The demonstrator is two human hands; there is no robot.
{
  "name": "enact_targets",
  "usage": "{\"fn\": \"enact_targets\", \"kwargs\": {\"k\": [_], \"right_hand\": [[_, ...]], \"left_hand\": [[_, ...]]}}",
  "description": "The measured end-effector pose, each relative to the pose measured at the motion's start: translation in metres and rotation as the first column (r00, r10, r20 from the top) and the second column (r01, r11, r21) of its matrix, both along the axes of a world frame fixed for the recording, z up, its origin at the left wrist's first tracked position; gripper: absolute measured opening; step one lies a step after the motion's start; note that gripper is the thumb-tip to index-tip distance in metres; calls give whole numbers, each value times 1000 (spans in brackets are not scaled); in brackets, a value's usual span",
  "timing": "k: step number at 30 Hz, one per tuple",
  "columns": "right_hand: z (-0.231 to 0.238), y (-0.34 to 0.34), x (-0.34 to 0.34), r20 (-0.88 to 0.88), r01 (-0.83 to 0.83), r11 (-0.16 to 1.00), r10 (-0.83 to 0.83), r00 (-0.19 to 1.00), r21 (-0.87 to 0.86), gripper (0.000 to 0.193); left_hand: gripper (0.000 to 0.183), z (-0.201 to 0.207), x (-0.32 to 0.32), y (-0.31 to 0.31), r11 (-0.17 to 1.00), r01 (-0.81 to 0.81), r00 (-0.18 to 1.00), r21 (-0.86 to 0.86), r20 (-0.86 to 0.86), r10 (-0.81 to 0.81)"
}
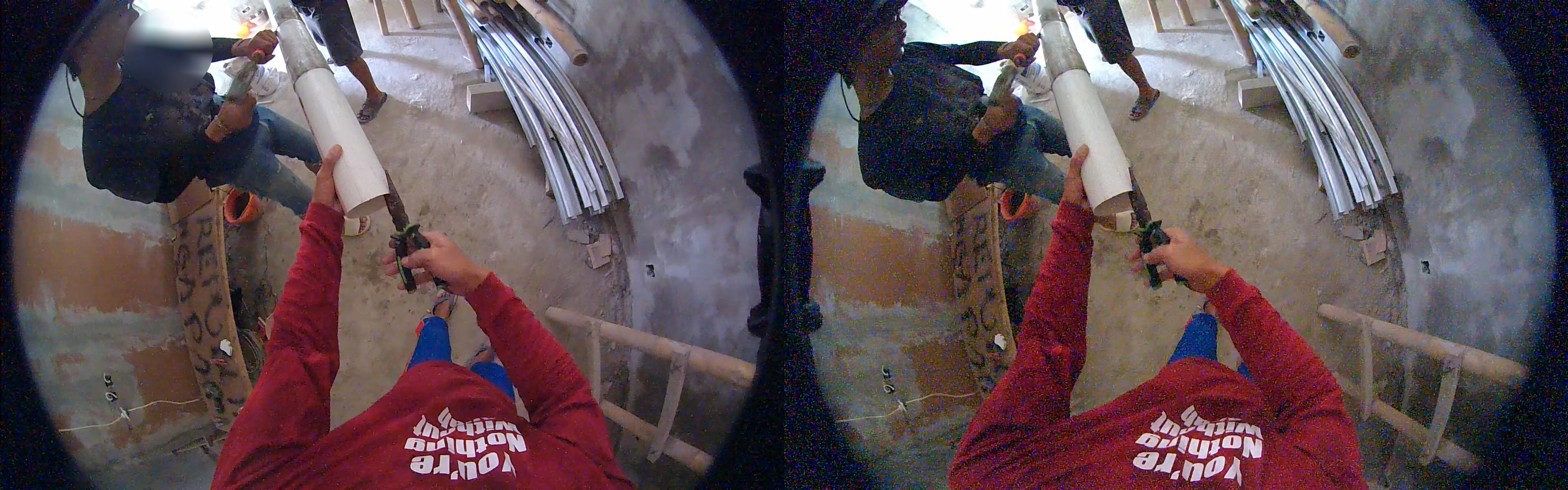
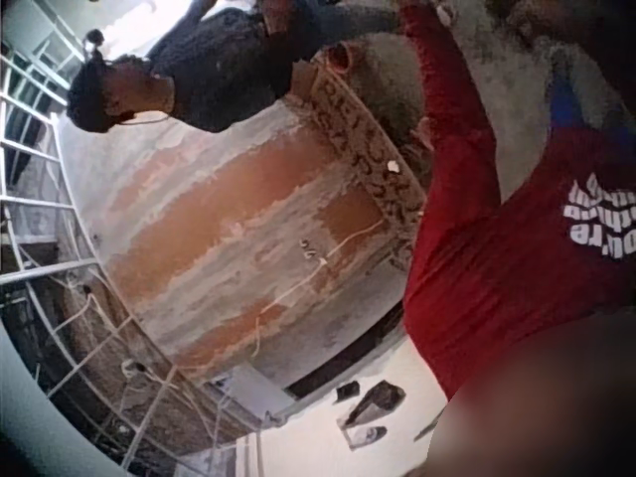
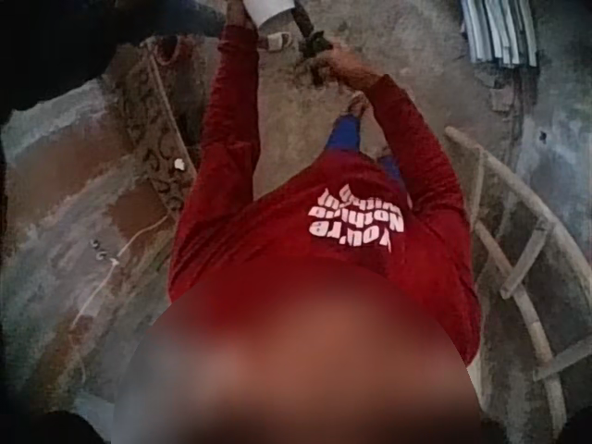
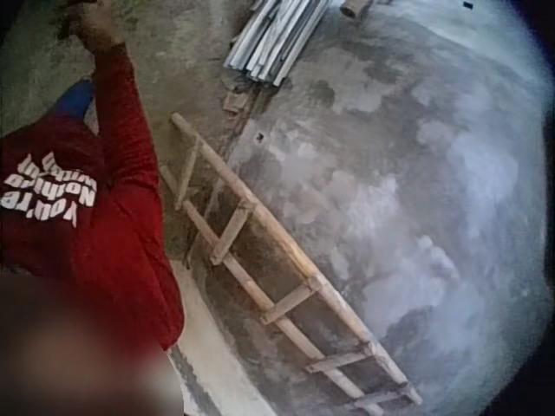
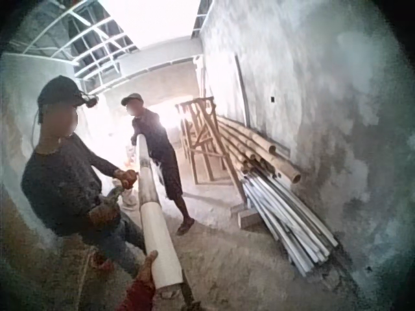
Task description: The person lifts and positions a long white PVC pipe with assistance from two coworkers. They then use a knife to cut a section of the pipe while the coworkers hold it steady. The pipe is handled and adjusted multiple times during the process.
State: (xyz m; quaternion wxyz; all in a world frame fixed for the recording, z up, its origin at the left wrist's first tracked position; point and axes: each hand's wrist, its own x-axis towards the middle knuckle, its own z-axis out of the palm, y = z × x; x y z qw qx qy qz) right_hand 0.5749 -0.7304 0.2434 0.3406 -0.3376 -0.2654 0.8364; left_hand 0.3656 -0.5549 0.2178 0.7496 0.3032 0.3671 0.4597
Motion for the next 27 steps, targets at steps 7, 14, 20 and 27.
{"fn": "enact_targets", "kwargs": {"k": [7,14,20,27], "right_hand": [[-5,3,2,-55,19,1000,-19,998,-1,25],[-2,-10,-1,-312,24,987,-74,947,-159,11],[-24,-23,-16,-264,58,994,-82,961,-96,13],[-48,-13,-35,-314,126,989,-142,939,-71,17]], "left_hand": [[72,6,4,4,998,-51,998,32,-23,52],[72,-4,-3,-4,999,1,999,34,33,-2],[78,35,-6,16,995,91,939,27,-334,-77],[77,29,7,68,991,-131,694,25,-711,110]]}}
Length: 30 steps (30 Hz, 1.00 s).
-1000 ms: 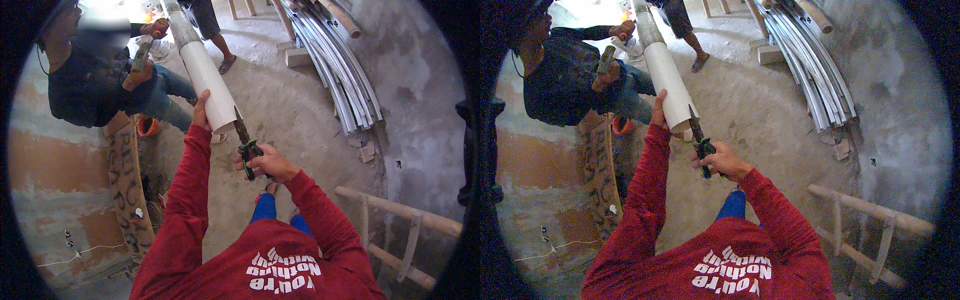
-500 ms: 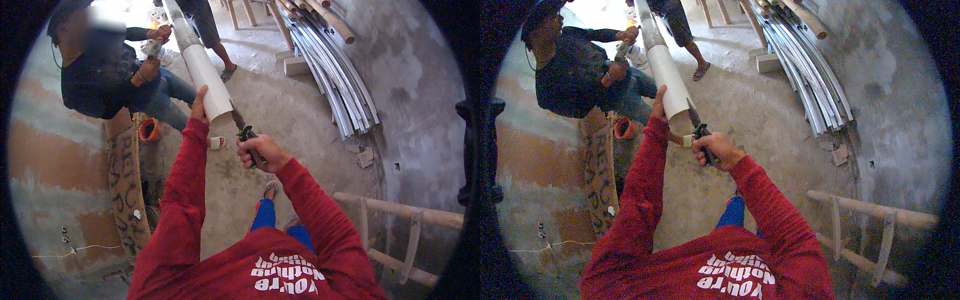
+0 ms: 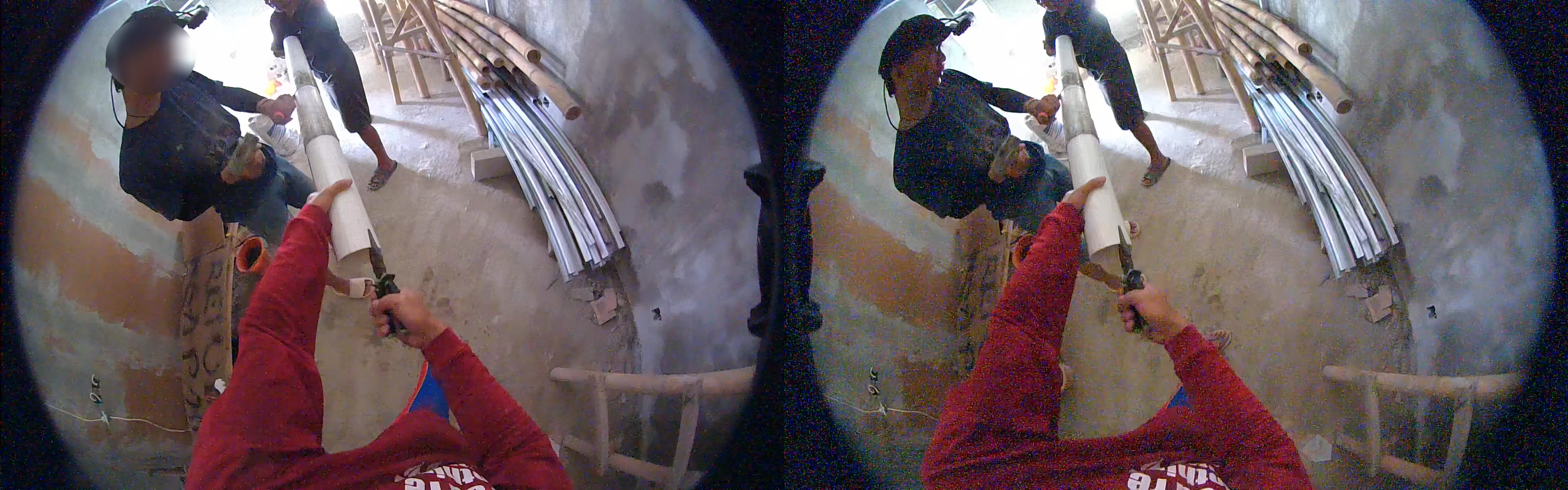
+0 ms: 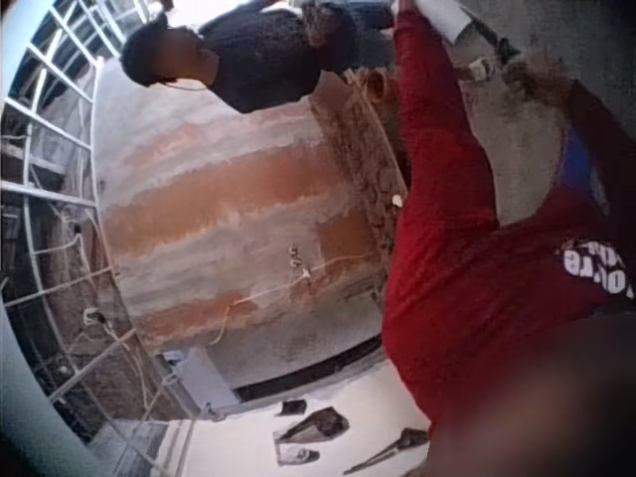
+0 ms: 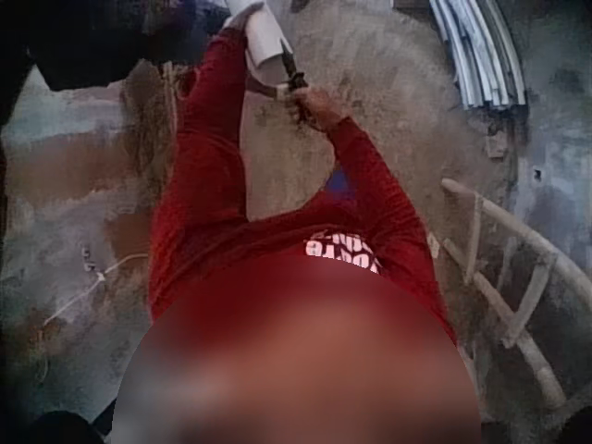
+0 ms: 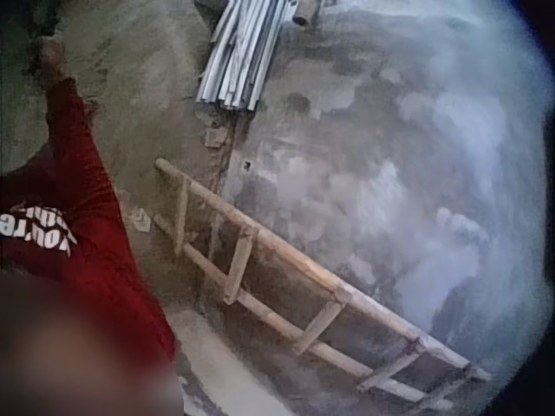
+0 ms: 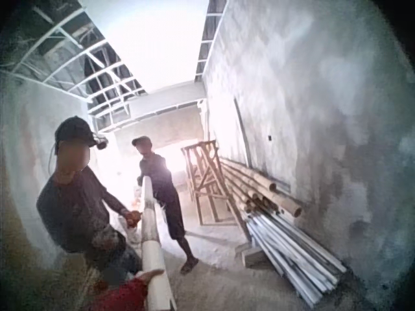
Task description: The person lifts and positions a long white PVC pipe with assistance from two coworkers. They then use a knife to cut a section of the pipe while the coworkers hold it steady. The pipe is handled and adjusted multiple times during the process.
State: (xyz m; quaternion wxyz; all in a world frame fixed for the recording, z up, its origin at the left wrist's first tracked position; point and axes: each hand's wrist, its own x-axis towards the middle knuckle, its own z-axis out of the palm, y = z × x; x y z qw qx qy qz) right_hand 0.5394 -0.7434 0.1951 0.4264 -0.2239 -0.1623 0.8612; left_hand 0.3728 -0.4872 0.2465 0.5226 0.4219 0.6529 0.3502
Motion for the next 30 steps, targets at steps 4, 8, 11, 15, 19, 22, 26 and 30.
{"fn": "enact_targets", "kwargs": {"k": [4,8,11,15,19,22,26,30], "right_hand": [[4,3,-4,66,-18,999,20,998,-32,17],[8,-4,-7,30,-17,997,19,999,-75,16],[9,-11,-10,15,-8,998,9,1000,-67,16],[9,-19,-12,22,-19,998,20,1000,-56,16],[9,-26,-10,60,-33,999,34,998,-12,17],[8,-28,-8,36,-23,999,24,999,-25,18],[11,-29,-8,23,-15,998,16,1000,-57,19],[14,-28,-6,26,2,997,0,1000,-77,20]], "left_hand": [[73,-14,-8,0,997,-62,992,44,111,57],[75,-16,-13,-4,997,-51,992,50,114,45],[78,-23,-18,-5,994,-80,993,77,98,72],[85,-36,-29,-3,993,-70,993,96,97,60],[88,-45,-35,-2,994,-61,996,91,70,55],[88,-47,-35,-2,990,-61,996,126,69,53],[86,-39,-31,-6,990,-16,995,139,105,2],[83,-29,-24,-16,992,-80,995,102,63,73]]}}
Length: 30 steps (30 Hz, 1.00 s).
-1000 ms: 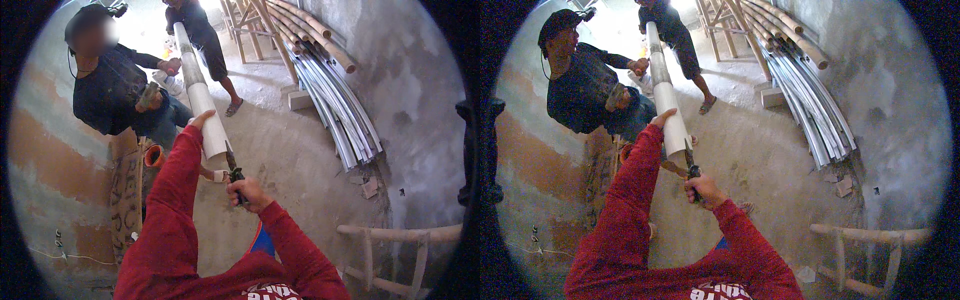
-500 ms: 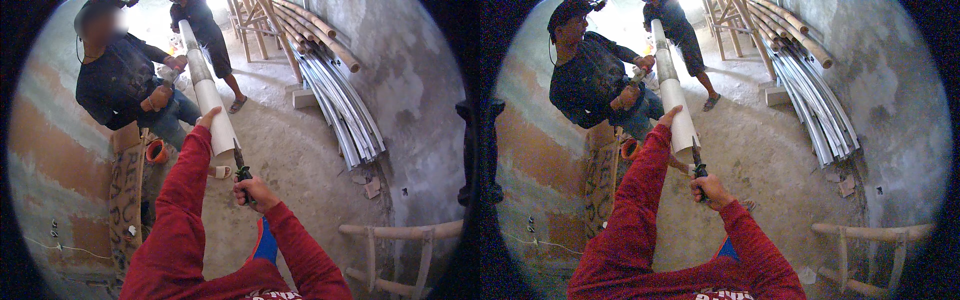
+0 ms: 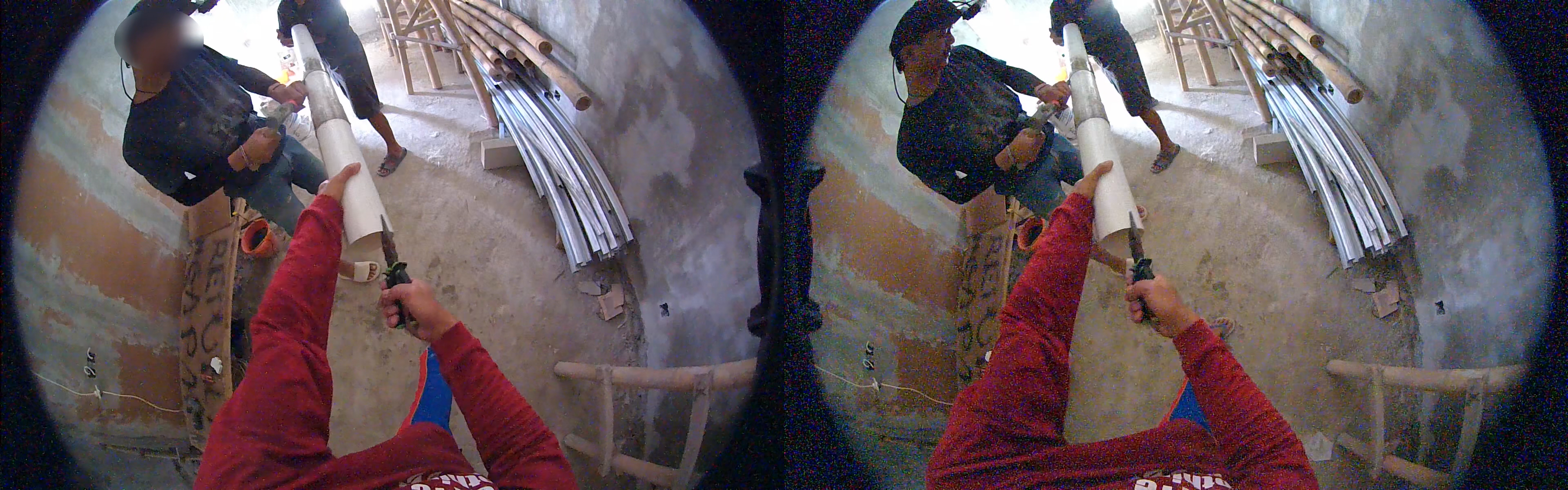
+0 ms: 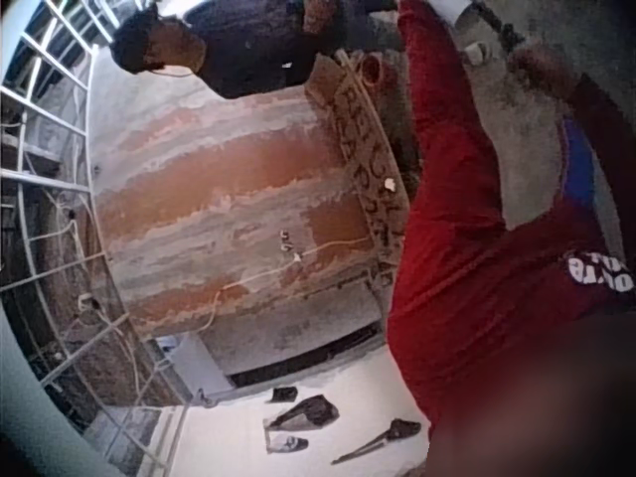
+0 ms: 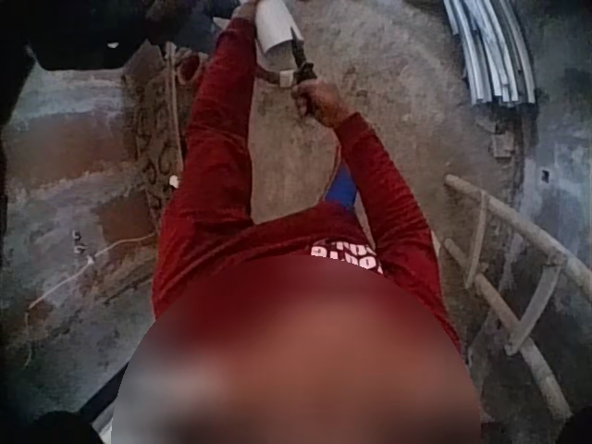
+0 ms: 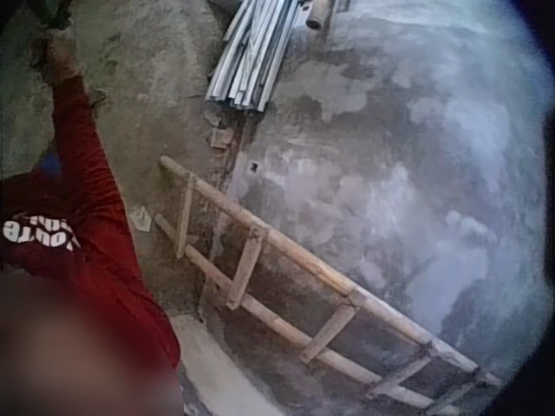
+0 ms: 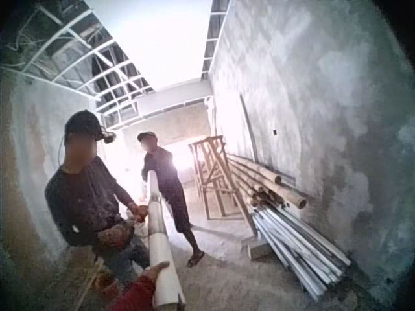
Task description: The person lifts and positions a long white PVC pipe with assistance from two coworkers. They then use a knife to cut a section of the pipe while the coworkers hold it steady. The pipe is handled and adjusted multiple times during the process.
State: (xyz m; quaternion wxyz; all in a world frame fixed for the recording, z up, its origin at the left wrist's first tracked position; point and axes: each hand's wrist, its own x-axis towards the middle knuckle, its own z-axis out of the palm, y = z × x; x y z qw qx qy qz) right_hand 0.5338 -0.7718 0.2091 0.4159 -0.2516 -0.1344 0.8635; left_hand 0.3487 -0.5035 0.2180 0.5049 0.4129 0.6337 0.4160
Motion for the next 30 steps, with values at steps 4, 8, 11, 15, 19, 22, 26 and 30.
{"fn": "enact_targets", "kwargs": {"k": [4,8,11,15,19,22,26,30], "right_hand": [[0,-1,3,-34,-11,1000,11,999,-1,20],[-3,-2,4,7,3,1000,-3,1000,23,19],[-6,-3,5,-3,9,999,-9,1000,38,19],[-8,-3,4,4,15,999,-16,1000,42,18],[-7,-5,1,13,39,999,-39,999,9,17],[-6,-7,1,13,5,999,-6,1000,34,17],[-4,-10,4,20,9,999,-10,1000,32,17],[-4,-13,5,46,8,1000,-9,999,12,17]], "left_hand": [[82,6,8,-7,1000,18,1000,18,23,-18],[84,9,13,-11,1000,-6,1000,24,14,6],[85,8,14,-12,993,92,994,72,46,-96],[85,8,14,-11,999,16,1000,48,-17,-15],[84,2,11,-8,999,17,1000,33,17,-17],[84,-3,7,-6,997,73,992,20,103,-74],[83,-9,7,-4,1000,3,998,18,58,-4],[84,-13,7,-3,1000,31,993,0,111,-31]]}}
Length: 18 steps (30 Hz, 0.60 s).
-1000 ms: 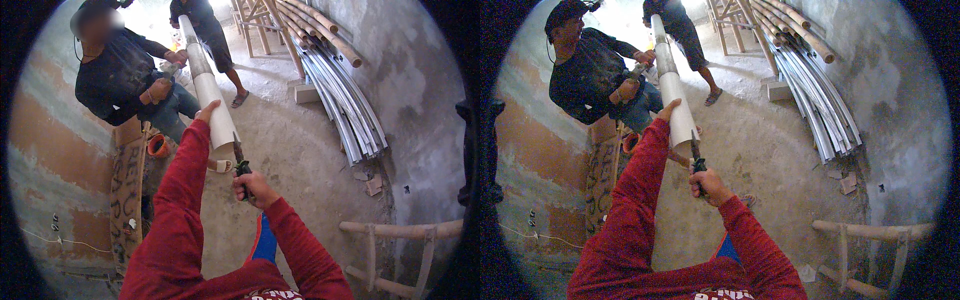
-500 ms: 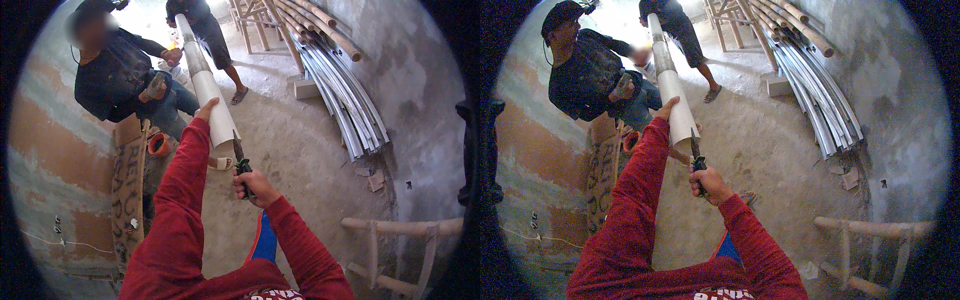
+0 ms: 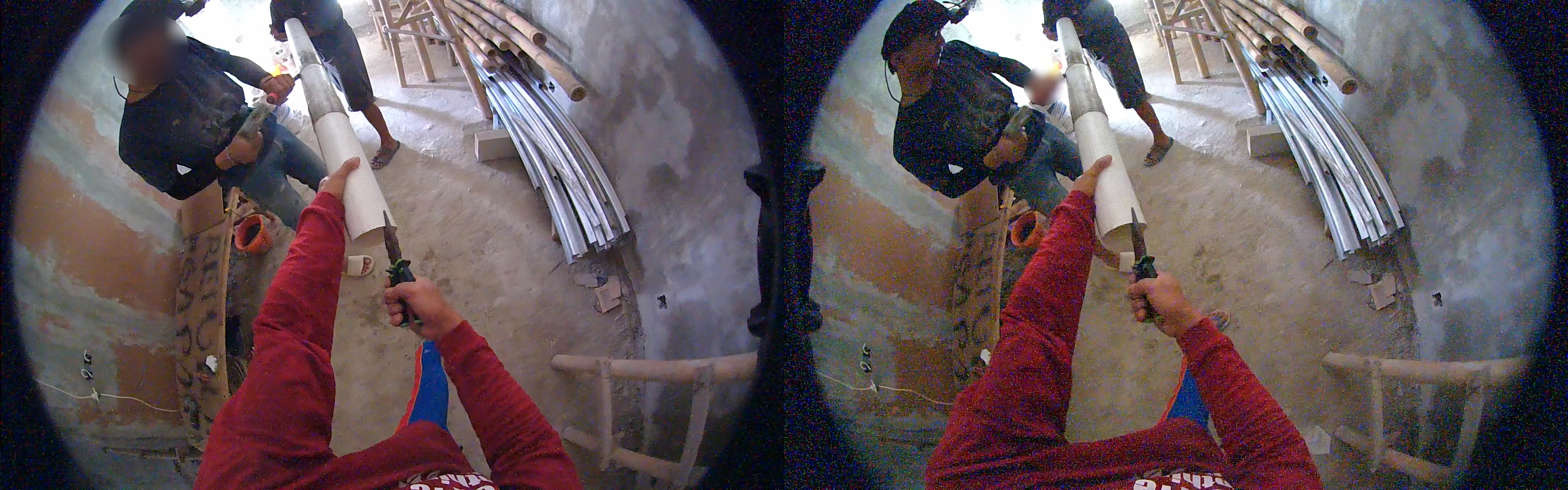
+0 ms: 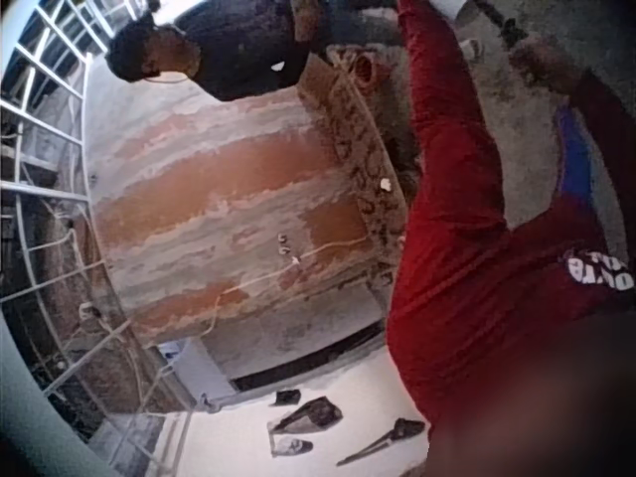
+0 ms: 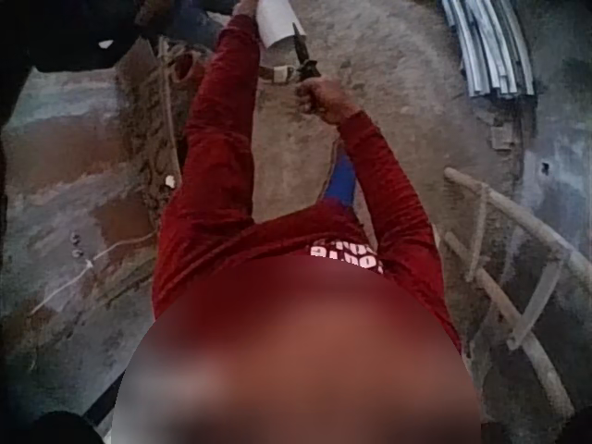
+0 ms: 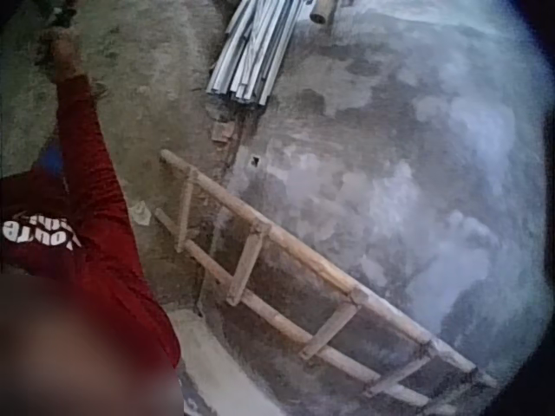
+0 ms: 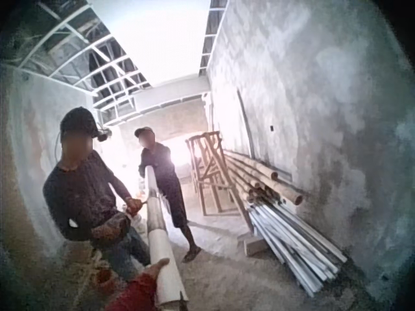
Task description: The person lifts and positions a long white PVC pipe with assistance from two coworkers. They then use a knife to cut a section of the pipe while the coworkers hold it steady. The pipe is handled and adjusted multiple times during the process.
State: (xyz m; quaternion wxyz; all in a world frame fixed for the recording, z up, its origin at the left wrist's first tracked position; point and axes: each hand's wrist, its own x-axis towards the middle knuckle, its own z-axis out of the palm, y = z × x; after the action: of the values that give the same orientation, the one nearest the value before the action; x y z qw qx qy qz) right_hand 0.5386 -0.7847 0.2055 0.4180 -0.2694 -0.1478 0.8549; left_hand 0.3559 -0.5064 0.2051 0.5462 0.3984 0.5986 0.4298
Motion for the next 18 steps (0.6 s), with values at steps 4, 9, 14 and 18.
{"fn": "enact_targets", "kwargs": {"k": [4,9,14,18], "right_hand": [[2,-3,0,-24,-21,999,21,999,27,18],[1,-5,0,-22,16,1000,-16,1000,-12,19],[-4,-19,-11,-32,-22,1000,23,999,20,18],[-8,-25,-14,-8,-38,998,38,999,55,15]], "left_hand": [[86,-4,-3,2,1000,11,1000,15,-10,-10],[83,-3,-1,0,1000,8,999,18,-41,-8],[79,20,-10,-35,998,56,997,3,-49,-56],[79,25,-9,-51,999,42,992,33,-117,-38]]}}
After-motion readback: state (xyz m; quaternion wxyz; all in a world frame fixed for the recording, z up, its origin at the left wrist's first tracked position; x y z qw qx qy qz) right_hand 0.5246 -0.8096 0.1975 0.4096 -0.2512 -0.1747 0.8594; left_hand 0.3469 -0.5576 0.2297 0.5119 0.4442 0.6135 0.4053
